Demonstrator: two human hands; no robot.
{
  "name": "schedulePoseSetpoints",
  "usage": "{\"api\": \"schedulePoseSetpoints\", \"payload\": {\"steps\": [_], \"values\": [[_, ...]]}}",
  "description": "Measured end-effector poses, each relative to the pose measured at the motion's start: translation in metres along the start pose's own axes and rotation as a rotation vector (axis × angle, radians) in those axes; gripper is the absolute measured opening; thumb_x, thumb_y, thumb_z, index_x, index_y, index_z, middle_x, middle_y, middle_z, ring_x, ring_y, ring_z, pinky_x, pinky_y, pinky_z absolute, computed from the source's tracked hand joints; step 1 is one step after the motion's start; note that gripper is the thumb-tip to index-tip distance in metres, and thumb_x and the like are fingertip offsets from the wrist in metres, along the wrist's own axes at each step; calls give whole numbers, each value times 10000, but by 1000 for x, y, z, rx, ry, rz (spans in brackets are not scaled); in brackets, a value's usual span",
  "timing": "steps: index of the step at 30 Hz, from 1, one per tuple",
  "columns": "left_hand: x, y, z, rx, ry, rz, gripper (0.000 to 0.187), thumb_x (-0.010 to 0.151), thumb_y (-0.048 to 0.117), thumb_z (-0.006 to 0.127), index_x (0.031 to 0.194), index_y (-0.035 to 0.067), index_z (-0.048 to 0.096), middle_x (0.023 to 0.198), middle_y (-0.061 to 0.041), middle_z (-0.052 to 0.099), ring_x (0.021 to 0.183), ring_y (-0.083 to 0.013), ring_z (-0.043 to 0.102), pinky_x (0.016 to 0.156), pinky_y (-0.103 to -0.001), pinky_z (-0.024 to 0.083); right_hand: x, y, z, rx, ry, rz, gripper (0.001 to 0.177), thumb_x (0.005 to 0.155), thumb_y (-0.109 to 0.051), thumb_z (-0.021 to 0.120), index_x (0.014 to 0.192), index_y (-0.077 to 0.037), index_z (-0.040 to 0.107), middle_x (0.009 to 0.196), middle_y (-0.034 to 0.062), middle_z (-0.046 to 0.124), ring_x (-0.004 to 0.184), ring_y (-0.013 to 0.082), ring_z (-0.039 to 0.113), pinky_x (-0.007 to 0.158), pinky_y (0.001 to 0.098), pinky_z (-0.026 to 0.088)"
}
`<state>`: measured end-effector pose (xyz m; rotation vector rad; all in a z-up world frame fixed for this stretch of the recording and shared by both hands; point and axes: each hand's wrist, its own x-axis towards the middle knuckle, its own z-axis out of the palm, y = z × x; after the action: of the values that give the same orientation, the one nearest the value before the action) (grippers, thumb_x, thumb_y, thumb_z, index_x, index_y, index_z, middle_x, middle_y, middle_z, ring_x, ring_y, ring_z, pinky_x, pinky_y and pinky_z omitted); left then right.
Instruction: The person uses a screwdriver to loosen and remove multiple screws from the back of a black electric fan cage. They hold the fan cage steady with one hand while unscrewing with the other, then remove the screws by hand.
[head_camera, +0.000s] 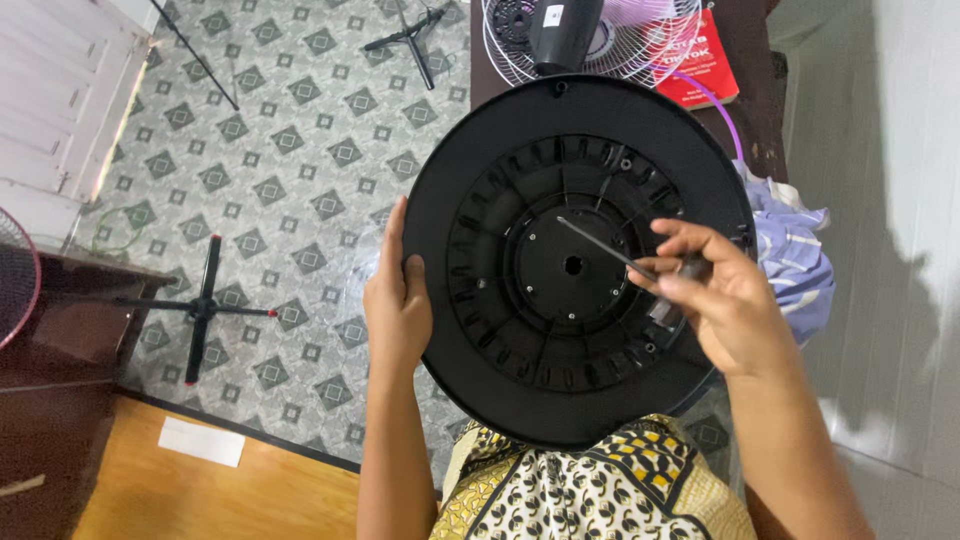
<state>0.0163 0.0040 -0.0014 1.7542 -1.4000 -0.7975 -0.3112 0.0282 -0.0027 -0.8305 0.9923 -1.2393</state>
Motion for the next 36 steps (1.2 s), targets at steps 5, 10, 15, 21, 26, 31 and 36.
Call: {"api": "schedulePoseSetpoints", "payload": {"steps": [5,10,15,21,26,31,36], "values": [[4,-7,3,-39,37,119,635,994,-5,511,1573,230,399,1178,-229,729,663,-178,631,701,-318,505,-11,23,1,58,-15,-40,476,659,229,539,1085,30,616,1476,121,506,1273,280,637,1089,447,494],[5,-12,3,-29,39,68,655,985,1,515,1580,244,392,1213,-236,724,714,-217,683,728,-332,523,-12,31,19,-553,57,-140,407,714,195,630,1090,46,682,1488,53,416,1189,235,663,974,374,555],[1,-13,2,-65,32,61,671,978,-15,490,1583,243,363,1330,-224,678,676,-212,707,705,-340,532,-13,12,27,-1351,17,-502,269,793,-98,780,1054,-49,736,1209,92,704,1165,305,678,921,373,579],[-8,-14,3,-68,33,11,678,994,-10,484,1605,255,353,1195,-213,751,599,-238,623,608,-353,483,20,-21,41,-1309,-73,-282,319,899,-175,750,1197,-61,741,1042,131,760,818,247,760,719,365,583],[-9,-14,2,-12,21,-56,658,1010,27,514,1600,283,373,850,-255,721,572,-283,616,604,-375,469,47,-66,55,-1476,-340,-411,277,826,-119,776,1102,-91,775,959,98,765,826,249,748,761,390,570],[-12,-18,7,-98,49,56,667,986,5,516,1585,261,373,1104,-238,730,707,-369,692,683,-413,515,56,-89,77,-1709,-778,-645,574,532,14,773,1096,-98,764,921,44,770,886,260,694,915,404,508],[-13,-20,9,-105,142,268,695,992,-30,515,1614,232,350,1345,-259,663,1063,-459,687,860,-474,537,61,-93,98,-1838,-847,-610,632,503,-43,834,1125,-111,748,948,36,764,914,264,678,923,393,494]]}}
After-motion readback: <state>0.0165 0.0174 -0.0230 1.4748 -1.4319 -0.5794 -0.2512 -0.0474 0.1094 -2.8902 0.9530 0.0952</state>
